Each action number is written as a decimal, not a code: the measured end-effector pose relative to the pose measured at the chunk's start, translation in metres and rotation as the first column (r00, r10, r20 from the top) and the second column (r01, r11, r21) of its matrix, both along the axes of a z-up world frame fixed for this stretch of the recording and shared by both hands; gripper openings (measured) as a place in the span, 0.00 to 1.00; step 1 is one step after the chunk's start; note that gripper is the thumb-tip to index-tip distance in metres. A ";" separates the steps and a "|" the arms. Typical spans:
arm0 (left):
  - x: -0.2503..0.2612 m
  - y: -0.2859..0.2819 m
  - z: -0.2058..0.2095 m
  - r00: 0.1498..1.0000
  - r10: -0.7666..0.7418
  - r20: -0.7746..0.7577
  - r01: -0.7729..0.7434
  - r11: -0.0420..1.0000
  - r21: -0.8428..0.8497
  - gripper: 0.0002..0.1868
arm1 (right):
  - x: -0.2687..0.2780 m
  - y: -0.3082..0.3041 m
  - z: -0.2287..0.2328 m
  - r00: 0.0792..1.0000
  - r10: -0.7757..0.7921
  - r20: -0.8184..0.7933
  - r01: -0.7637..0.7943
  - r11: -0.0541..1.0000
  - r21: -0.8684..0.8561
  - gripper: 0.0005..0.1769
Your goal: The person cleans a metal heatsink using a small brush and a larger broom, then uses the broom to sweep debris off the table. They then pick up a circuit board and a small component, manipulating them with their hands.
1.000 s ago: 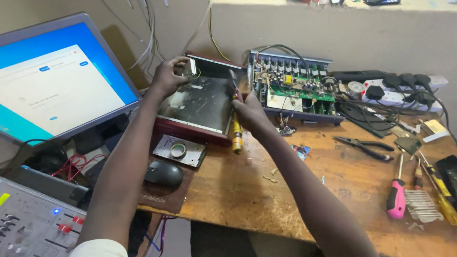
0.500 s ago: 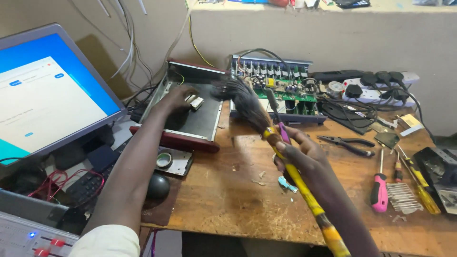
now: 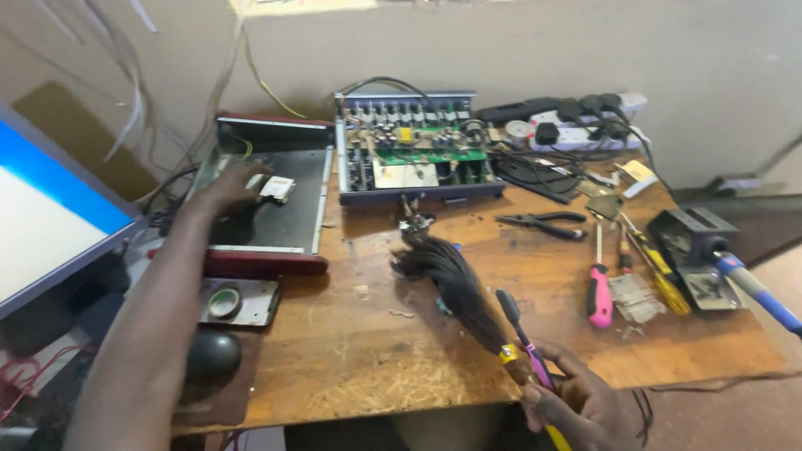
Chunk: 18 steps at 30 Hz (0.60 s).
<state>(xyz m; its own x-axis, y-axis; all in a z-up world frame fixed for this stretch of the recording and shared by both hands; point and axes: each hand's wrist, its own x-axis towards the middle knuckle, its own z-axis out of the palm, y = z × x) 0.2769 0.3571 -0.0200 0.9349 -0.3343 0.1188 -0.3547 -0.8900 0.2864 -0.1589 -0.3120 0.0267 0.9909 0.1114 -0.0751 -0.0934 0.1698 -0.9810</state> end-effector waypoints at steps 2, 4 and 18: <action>-0.030 -0.032 0.030 0.996 0.086 -0.020 -0.084 0.994 0.074 0.42 | -0.009 0.011 0.028 0.988 -0.111 -0.107 0.098 0.987 -0.127 0.37; -0.064 -0.073 0.071 0.982 0.185 -0.022 -0.180 0.972 0.152 0.41 | -0.009 0.022 0.047 0.956 -0.216 -0.198 0.163 0.953 -0.254 0.37; -0.329 -0.454 0.147 0.908 -0.415 0.054 0.361 0.713 -0.601 0.22 | 0.041 0.021 0.046 0.989 -0.141 -0.042 0.033 0.489 -0.872 0.26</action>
